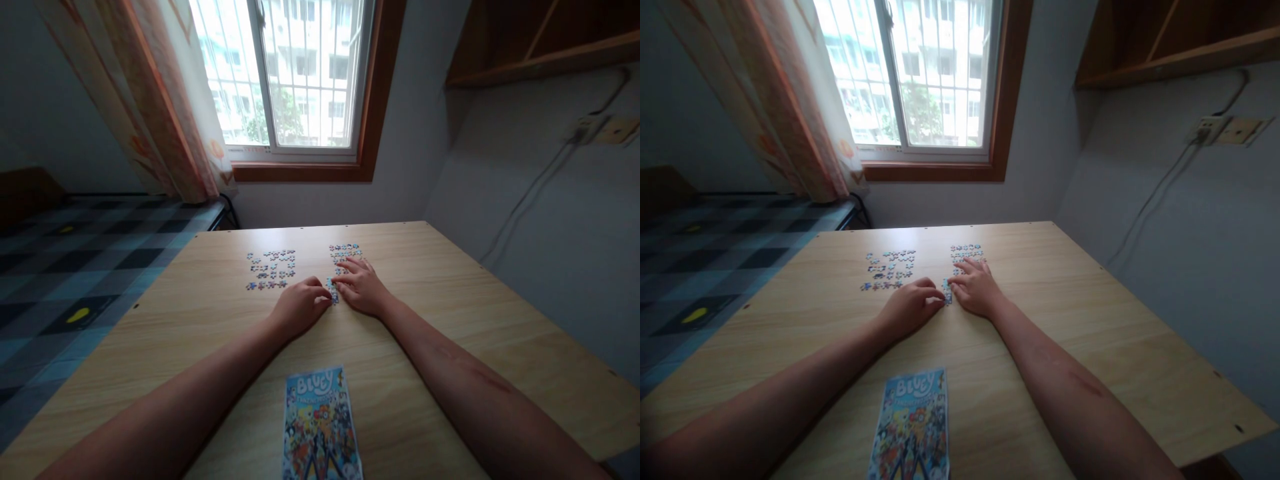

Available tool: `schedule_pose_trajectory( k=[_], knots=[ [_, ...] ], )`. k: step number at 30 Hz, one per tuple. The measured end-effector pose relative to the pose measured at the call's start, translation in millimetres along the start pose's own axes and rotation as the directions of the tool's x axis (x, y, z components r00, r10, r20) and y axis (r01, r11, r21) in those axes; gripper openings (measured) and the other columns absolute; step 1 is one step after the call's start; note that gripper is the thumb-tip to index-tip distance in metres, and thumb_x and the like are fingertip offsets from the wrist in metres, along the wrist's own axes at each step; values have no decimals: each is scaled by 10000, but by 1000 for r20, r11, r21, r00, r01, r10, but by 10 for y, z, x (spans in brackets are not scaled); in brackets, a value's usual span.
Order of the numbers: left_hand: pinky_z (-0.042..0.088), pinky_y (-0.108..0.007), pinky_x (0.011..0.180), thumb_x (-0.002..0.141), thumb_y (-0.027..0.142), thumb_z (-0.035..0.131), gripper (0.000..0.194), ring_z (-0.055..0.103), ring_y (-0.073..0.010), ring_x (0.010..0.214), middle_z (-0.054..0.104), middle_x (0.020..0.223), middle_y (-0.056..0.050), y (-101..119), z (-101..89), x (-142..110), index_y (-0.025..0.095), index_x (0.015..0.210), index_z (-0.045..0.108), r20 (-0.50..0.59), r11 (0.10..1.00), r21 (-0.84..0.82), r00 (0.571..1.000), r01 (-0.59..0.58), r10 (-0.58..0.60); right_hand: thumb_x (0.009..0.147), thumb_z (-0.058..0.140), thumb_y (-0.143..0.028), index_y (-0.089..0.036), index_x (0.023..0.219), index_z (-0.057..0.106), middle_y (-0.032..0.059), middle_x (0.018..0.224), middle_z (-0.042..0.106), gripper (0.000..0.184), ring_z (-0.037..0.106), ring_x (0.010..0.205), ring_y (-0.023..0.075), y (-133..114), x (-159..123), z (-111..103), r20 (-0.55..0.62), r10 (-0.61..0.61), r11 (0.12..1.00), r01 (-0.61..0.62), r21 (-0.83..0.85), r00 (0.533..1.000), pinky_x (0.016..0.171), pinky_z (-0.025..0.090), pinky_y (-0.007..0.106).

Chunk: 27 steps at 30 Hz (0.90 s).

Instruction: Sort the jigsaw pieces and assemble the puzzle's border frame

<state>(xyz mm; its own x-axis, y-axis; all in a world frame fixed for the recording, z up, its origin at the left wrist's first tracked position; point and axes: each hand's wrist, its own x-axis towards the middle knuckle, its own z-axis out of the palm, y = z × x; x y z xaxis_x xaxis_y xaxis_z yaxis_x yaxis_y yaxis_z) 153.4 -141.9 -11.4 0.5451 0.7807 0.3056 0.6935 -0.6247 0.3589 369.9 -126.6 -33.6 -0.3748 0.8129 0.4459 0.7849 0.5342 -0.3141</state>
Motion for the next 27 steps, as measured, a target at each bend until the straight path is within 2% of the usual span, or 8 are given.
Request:
schedule_pose_trajectory(
  k=[6,11,17,21,25,27],
  knots=[
    [524,-311,809,885,265,645,158,680,-172,822,723,1007,-19,9,14,14,284,905,801,-4,1000,-2,1000,14,-14,955,553,-318,-293,1080,782,66,1391,632,262,422,1408,327,38,11,28,-29,9,1000,-8,27,1000,1157,254,623],
    [518,-325,820,888,278,644,152,677,-183,845,723,1019,-30,-32,38,14,268,922,792,-26,1000,-25,1000,13,-14,950,542,-291,-265,1049,788,75,1354,655,267,458,1381,302,89,22,69,-122,48,997,-40,63,991,1164,293,565],
    [492,-308,767,875,231,638,116,633,-165,780,698,913,-37,-42,22,27,223,847,750,-56,997,-72,998,13,-17,953,510,-277,-230,973,793,93,1229,713,288,530,1294,284,126,22,28,-259,109,988,-75,134,960,1132,367,515],
    [443,-295,689,896,292,616,190,554,-148,685,643,809,-32,-2,3,36,191,742,661,-83,998,-52,996,18,-22,939,524,-281,-221,839,779,88,1057,753,281,607,1148,261,135,13,-46,-350,111,984,-55,168,930,1076,432,460],
    [389,-281,649,876,228,559,297,484,-132,639,559,700,-15,34,-2,45,194,589,489,-95,1000,-24,995,0,-2,915,549,-282,-213,722,737,83,936,759,278,644,1019,254,126,-3,-121,-404,95,984,-23,179,910,1007,468,436],
    [378,-275,641,843,196,545,322,462,-126,619,531,661,-9,41,-1,51,200,547,418,-85,1000,-7,996,-5,4,922,551,-293,-221,686,723,72,904,760,301,648,1004,253,112,-12,-152,-396,97,984,-30,173,913,990,470,430]
  ],
)
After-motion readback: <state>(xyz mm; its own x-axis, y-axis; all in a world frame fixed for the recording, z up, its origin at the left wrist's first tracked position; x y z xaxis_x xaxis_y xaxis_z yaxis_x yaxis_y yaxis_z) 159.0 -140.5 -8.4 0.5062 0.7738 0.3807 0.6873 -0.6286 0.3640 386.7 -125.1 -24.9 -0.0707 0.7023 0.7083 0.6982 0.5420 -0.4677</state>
